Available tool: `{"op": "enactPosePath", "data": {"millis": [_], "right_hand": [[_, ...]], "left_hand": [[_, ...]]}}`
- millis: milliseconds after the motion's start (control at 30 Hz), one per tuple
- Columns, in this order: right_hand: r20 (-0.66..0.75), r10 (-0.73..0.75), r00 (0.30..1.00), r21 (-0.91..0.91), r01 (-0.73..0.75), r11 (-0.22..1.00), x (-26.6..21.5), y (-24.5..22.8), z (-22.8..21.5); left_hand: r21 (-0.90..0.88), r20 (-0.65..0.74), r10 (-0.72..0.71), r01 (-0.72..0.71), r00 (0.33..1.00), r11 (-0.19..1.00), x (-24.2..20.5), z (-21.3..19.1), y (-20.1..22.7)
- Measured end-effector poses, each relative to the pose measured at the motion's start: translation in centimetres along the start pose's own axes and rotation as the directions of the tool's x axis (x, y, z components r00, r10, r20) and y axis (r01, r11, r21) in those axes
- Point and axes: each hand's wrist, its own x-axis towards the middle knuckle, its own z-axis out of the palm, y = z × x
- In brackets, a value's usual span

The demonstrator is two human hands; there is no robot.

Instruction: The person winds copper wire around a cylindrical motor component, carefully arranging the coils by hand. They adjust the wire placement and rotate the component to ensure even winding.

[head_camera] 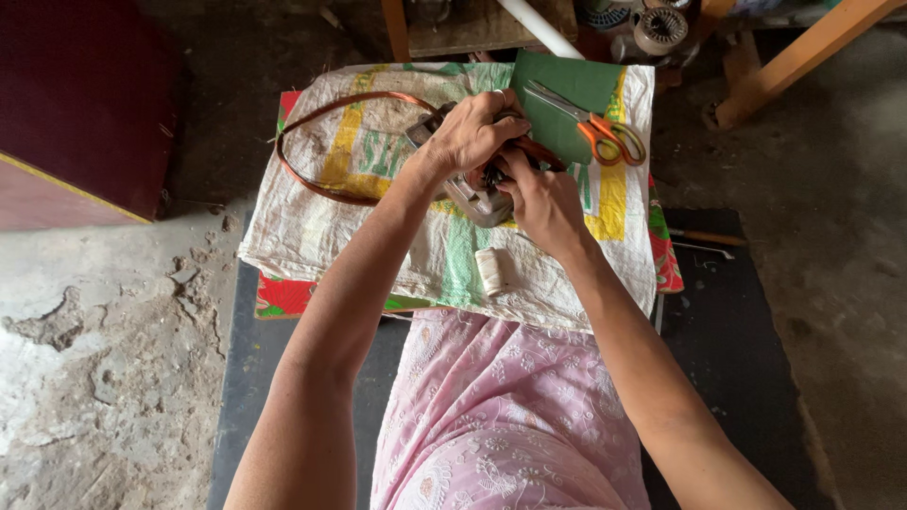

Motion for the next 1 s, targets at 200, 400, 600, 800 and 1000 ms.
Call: {"op": "enactPosePath", "data": {"millis": [200, 400, 600, 800, 1000], "right_hand": [[-0.104, -0.074, 0.992, -0.024, 0.072, 0.997, 0.6, -0.6, 0.1], [-0.072, -0.031, 0.997, -0.075, 0.026, 0.997, 0.4, -0.3, 0.6], [-0.103, -0.070, 0.992, -0.146, 0.054, 0.988, 0.7, -0.5, 0.5], [-0.047, -0.020, 0.999, -0.227, 0.009, 0.974, 1.0, -0.9, 0.3], [-0.043, -0.032, 0.999, -0.061, 0.029, 0.998, 0.8, 0.8, 1.1]], "left_hand": [[-0.025, 0.027, -0.009, 0.010, 1.000, 1.000, 0.1, -0.6, -0.1], [-0.027, 0.042, -0.030, 0.031, 0.999, 0.999, -0.1, -0.6, -0.3], [-0.032, 0.027, -0.014, 0.014, 1.000, 0.999, -0.2, -0.8, -0.3], [-0.011, 0.032, -0.054, 0.055, 0.998, 0.998, -0.1, -0.6, -0.4], [-0.025, 0.027, -0.004, 0.005, 1.000, 1.000, -0.1, -0.6, -0.5]]}}
